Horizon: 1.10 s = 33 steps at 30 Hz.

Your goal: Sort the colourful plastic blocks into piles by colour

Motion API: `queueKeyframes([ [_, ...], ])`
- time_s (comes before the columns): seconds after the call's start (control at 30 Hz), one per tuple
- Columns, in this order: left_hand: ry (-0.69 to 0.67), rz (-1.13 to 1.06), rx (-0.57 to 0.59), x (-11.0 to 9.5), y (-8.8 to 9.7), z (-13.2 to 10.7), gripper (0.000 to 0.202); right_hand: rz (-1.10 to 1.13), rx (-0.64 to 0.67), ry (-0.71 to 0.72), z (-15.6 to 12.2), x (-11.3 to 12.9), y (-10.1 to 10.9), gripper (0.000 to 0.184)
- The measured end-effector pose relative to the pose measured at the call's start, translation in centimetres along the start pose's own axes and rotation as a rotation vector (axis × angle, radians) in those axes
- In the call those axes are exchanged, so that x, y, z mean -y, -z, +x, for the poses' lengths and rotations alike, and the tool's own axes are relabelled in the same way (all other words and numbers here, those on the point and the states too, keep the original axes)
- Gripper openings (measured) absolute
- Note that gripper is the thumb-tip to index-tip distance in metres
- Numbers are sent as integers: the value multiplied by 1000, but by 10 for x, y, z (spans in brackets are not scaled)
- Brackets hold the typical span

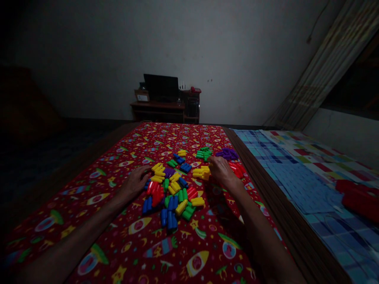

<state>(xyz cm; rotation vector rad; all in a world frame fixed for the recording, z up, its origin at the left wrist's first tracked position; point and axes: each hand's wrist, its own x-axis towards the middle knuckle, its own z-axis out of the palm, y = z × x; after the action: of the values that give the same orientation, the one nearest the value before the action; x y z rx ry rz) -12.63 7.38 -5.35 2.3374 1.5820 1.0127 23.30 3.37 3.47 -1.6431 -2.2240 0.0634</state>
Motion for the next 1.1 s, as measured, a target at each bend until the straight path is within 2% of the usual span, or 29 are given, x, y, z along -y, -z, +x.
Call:
queueKeyframes([
  [0.07, -5, -8, -11, 2, -1, 0, 33, -105, -54, -24, -2, -12, -13, 35],
  [0.2, -4, -7, -37, 4, -4, 0, 33, -115, 39, 8, -2, -18, -31, 26],
  [0.33, -5, -5, -11, 3, -3, 0, 34, -52, 66, 53, 2, -9, -21, 23],
  [0.47, -1, -8, -3, 2, -1, -1, 34, -92, 90, 57, 2, 4, -7, 23],
  [0.57, -4, -14, -2, 3, -2, -2, 35, -115, 40, 56, 1, 22, -8, 25],
  [0.63, 0, -10, -9, 4, -3, -1, 34, -68, 36, 111, -1, 37, -9, 26],
  [0.73, 7, 7, -10, 4, -4, 0, 34, -20, 199, 205, -5, 57, -2, 22],
  [0.83, 7, 15, 0, 4, -4, 0, 35, -99, 430, 205, -13, 69, 17, 19],
  [0.9, 6, 17, 2, 3, -3, 0, 36, -161, 533, 213, -20, 75, 27, 16],
  [1.0, 12, 19, 16, 2, -2, 0, 36, -272, 594, 232, -31, 87, 24, 13],
  [1.1, 17, 19, 29, 1, -1, 0, 35, -348, 569, 254, -39, 97, 8, 20],
])
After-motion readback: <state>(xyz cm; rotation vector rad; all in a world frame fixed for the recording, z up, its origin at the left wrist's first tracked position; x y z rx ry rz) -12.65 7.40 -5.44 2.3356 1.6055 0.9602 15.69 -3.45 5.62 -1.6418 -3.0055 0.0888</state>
